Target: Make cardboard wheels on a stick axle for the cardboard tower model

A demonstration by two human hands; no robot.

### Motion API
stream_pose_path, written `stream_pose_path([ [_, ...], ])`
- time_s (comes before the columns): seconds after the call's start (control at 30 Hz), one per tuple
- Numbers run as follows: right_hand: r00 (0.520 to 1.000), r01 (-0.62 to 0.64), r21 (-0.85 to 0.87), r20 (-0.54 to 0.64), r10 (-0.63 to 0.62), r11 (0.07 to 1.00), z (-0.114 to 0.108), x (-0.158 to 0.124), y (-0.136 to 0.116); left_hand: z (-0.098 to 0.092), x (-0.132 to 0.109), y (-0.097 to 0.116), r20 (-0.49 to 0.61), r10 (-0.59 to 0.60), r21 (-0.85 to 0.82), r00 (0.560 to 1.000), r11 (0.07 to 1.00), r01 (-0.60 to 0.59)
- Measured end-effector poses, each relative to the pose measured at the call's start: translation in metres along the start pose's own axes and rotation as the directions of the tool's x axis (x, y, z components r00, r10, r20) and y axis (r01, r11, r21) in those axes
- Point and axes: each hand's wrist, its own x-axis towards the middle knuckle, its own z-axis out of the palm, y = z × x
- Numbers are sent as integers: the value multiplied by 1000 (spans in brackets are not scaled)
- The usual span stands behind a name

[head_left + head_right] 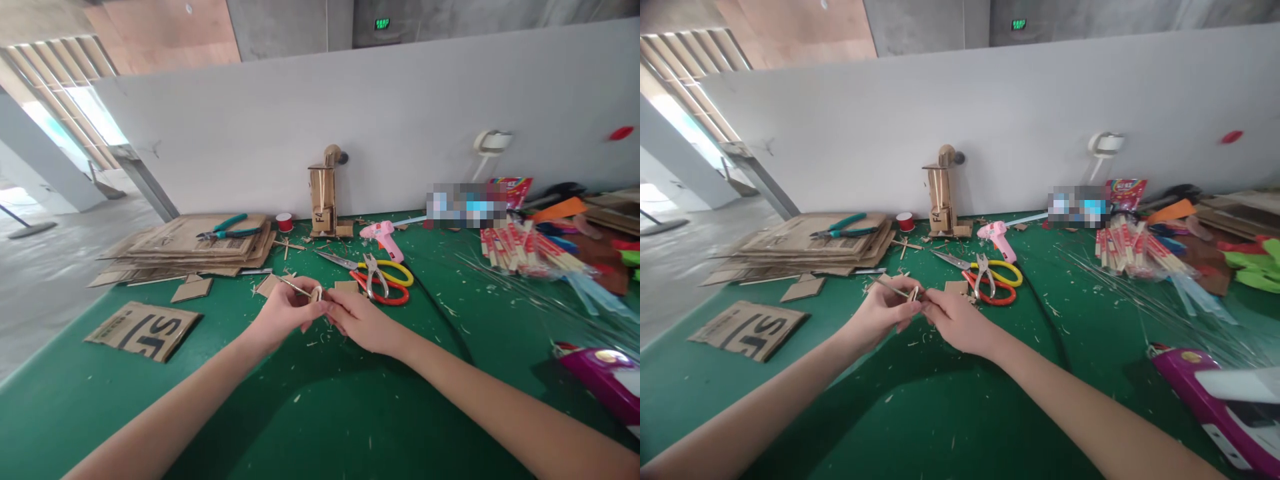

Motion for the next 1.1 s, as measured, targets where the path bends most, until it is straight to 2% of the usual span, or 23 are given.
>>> stream_pose_path([
  [0.13,990,-127,277,99,103,952,-3,-1,-3,-2,0,-1,16,35,-37,999,999,-35],
  [0.23,979,-173,453,173,104,875,-6,-3,-6,0,-1,3,22,43,-62,999,997,-42],
  [0.37,961,-241,607,257,100,758,-10,-5,-7,5,-3,11,19,11,-126,1000,992,-8],
  [0.5,946,-293,656,303,113,695,-14,-6,-12,8,-3,16,-15,-22,-174,1000,985,19],
  [0.67,959,-263,642,255,122,720,-16,-5,-18,6,-1,19,-46,-35,-219,998,975,24],
  [0.77,977,-197,523,176,121,829,-16,-5,-18,8,1,19,-69,-38,-259,997,966,19],
  [0.87,1000,-27,120,12,25,992,-16,-5,-15,11,2,16,-74,-54,-325,996,945,27],
  [0.93,992,85,-171,-75,-99,982,-15,-6,-14,12,2,13,-57,-78,-367,995,929,51],
  [0.97,984,118,-265,-97,-148,957,-14,-6,-13,12,1,12,-48,-92,-390,995,919,66],
  [1.1,968,183,-405,-85,-236,896,-14,-7,-11,12,-1,15,-33,-151,-469,988,875,118],
])
